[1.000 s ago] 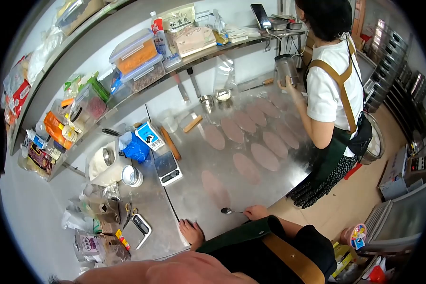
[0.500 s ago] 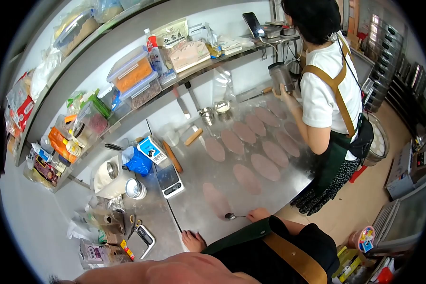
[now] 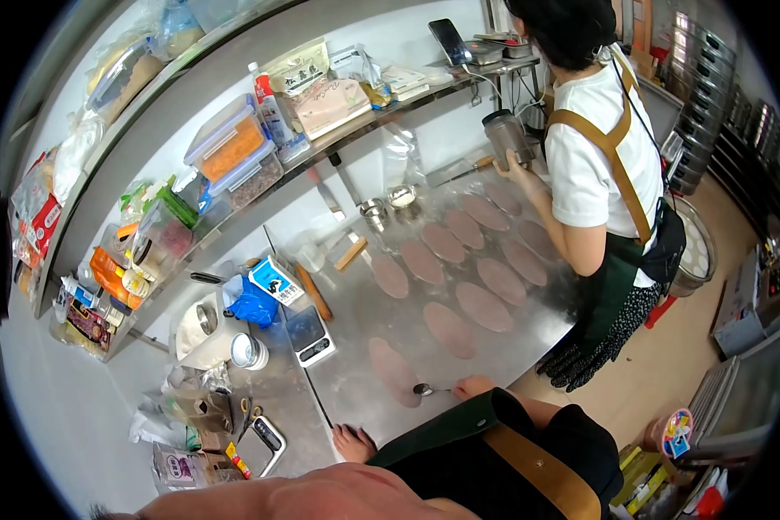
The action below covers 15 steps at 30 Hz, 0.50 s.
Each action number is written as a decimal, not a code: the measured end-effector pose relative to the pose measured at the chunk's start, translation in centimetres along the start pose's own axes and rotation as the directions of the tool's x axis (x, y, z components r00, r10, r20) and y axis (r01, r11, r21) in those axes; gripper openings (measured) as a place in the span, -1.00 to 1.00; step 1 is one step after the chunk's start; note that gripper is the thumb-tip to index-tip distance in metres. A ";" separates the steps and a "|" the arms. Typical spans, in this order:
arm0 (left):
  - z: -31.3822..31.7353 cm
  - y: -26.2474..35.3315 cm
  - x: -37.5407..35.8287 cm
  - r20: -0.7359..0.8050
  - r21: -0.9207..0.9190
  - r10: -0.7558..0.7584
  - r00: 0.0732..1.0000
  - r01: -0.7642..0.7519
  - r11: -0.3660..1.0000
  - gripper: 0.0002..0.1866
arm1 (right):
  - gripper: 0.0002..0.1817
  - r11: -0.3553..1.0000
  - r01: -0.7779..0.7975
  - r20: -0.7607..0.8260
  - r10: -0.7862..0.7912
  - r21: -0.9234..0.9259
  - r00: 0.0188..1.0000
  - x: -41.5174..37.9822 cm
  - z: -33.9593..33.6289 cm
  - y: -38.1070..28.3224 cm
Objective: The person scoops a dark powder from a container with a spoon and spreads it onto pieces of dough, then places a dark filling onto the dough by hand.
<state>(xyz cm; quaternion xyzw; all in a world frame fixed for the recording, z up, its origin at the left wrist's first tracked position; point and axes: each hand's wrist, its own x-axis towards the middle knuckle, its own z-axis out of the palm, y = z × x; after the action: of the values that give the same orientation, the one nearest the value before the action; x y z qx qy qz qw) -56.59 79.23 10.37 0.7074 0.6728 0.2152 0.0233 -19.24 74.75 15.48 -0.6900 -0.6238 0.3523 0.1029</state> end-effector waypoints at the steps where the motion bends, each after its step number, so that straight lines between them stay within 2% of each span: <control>1: -0.1 0.0 0.0 0.002 0.003 -0.004 1.000 0.004 1.000 -0.45 | -0.67 1.000 -0.001 -0.010 0.002 0.011 1.000 -0.1 0.0 0.1; 7: -0.3 0.3 0.0 0.004 0.000 -0.017 1.000 0.017 1.000 -0.45 | -0.67 0.999 -0.041 -0.001 0.041 -0.011 0.999 -0.6 -1.2 -0.5; 10: 0.3 0.2 -0.2 -0.016 -0.015 -0.019 1.000 0.018 1.000 -0.44 | -0.66 0.997 -0.077 0.006 0.076 0.033 0.997 -0.9 -1.5 -0.7; 15: 0.2 -0.2 -0.2 -0.013 -0.002 -0.012 1.000 0.012 1.000 -0.43 | -0.66 0.998 -0.038 -0.052 0.041 0.041 0.998 -0.6 -1.0 0.1</control>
<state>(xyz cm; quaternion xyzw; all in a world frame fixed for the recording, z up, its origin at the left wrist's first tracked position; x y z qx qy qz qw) -56.66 79.13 10.06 0.7019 0.6770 0.2205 0.0209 -18.51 74.46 16.38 -0.7092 -0.5999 0.3482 0.1263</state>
